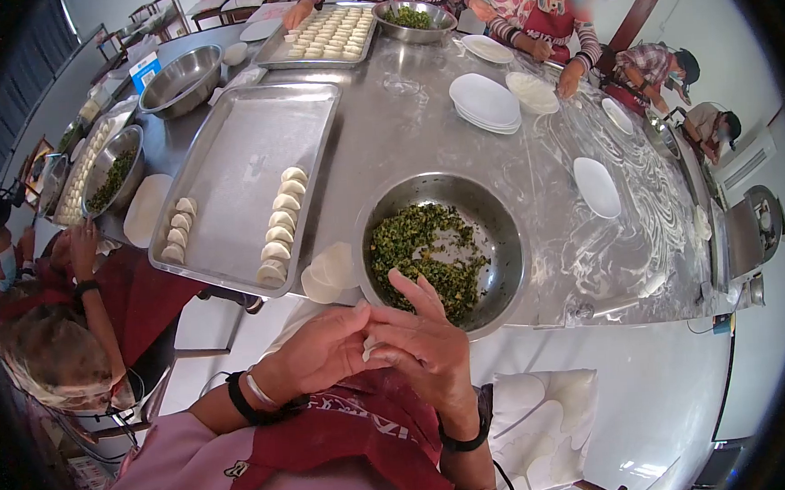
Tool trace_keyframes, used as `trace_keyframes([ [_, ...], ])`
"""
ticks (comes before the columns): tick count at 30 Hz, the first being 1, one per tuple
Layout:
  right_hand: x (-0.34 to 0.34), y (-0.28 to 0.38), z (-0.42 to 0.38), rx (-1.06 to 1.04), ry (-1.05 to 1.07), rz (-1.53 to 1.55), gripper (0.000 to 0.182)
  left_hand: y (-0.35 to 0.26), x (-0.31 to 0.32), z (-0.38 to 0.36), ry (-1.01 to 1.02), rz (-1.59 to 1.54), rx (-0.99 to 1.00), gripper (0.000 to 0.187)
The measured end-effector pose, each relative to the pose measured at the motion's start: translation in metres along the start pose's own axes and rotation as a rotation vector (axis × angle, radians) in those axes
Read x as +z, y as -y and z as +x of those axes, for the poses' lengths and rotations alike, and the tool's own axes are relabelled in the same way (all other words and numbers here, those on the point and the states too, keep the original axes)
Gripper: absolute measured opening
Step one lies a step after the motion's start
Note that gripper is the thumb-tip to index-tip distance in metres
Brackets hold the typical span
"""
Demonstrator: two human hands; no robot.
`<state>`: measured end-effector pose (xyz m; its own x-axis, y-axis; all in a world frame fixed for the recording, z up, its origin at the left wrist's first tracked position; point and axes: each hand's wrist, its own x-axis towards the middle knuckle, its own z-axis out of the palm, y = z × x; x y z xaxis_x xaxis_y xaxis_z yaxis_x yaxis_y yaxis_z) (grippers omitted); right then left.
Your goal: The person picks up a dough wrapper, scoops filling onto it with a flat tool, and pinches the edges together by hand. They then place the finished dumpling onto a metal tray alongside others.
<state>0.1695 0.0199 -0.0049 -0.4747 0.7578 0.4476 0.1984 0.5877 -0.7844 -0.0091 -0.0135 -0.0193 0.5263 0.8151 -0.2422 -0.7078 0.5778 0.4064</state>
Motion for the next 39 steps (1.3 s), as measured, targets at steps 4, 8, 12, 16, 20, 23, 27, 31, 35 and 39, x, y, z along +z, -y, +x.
trace_keyframes([
  [4, 0.004, -0.015, -0.01, -0.035, 0.007, 0.083, 0.021, -0.001, 0.006, 0.0, -0.011, 0.025, -0.014, 0.04],
  [8, 0.009, -0.006, -0.005, 0.031, -0.023, 0.022, 0.018, 0.002, -0.005, 0.004, 0.004, 0.028, -0.015, 0.04],
  [12, 0.015, -0.014, -0.012, 0.03, -0.165, 0.102, 0.017, 0.004, -0.001, 0.004, -0.022, 0.067, 0.074, 0.042],
  [16, 0.03, -0.014, -0.012, 0.104, -0.383, 0.125, 0.016, 0.007, -0.001, -0.001, -0.034, 0.148, 0.129, 0.053],
  [20, 0.033, -0.011, -0.01, 0.081, -0.369, 0.097, 0.013, 0.01, -0.006, -0.002, -0.029, 0.309, 0.147, 0.053],
  [23, 0.031, -0.012, -0.013, 0.06, -0.34, 0.084, 0.013, 0.012, -0.006, -0.002, -0.035, 0.363, 0.152, 0.053],
  [27, 0.031, -0.011, -0.011, 0.077, -0.335, 0.081, 0.013, 0.013, -0.008, -0.002, -0.034, 0.352, 0.142, 0.053],
  [31, 0.031, -0.006, -0.009, 0.081, -0.318, 0.093, 0.013, 0.011, -0.01, -0.003, -0.035, 0.411, 0.124, 0.053],
  [35, 0.03, -0.009, -0.012, 0.068, -0.259, 0.051, 0.013, 0.01, -0.008, -0.005, -0.037, 0.455, 0.114, 0.054],
  [39, 0.03, -0.008, -0.01, 0.075, -0.235, 0.036, 0.014, 0.009, -0.007, -0.006, -0.035, 0.439, 0.11, 0.054],
])
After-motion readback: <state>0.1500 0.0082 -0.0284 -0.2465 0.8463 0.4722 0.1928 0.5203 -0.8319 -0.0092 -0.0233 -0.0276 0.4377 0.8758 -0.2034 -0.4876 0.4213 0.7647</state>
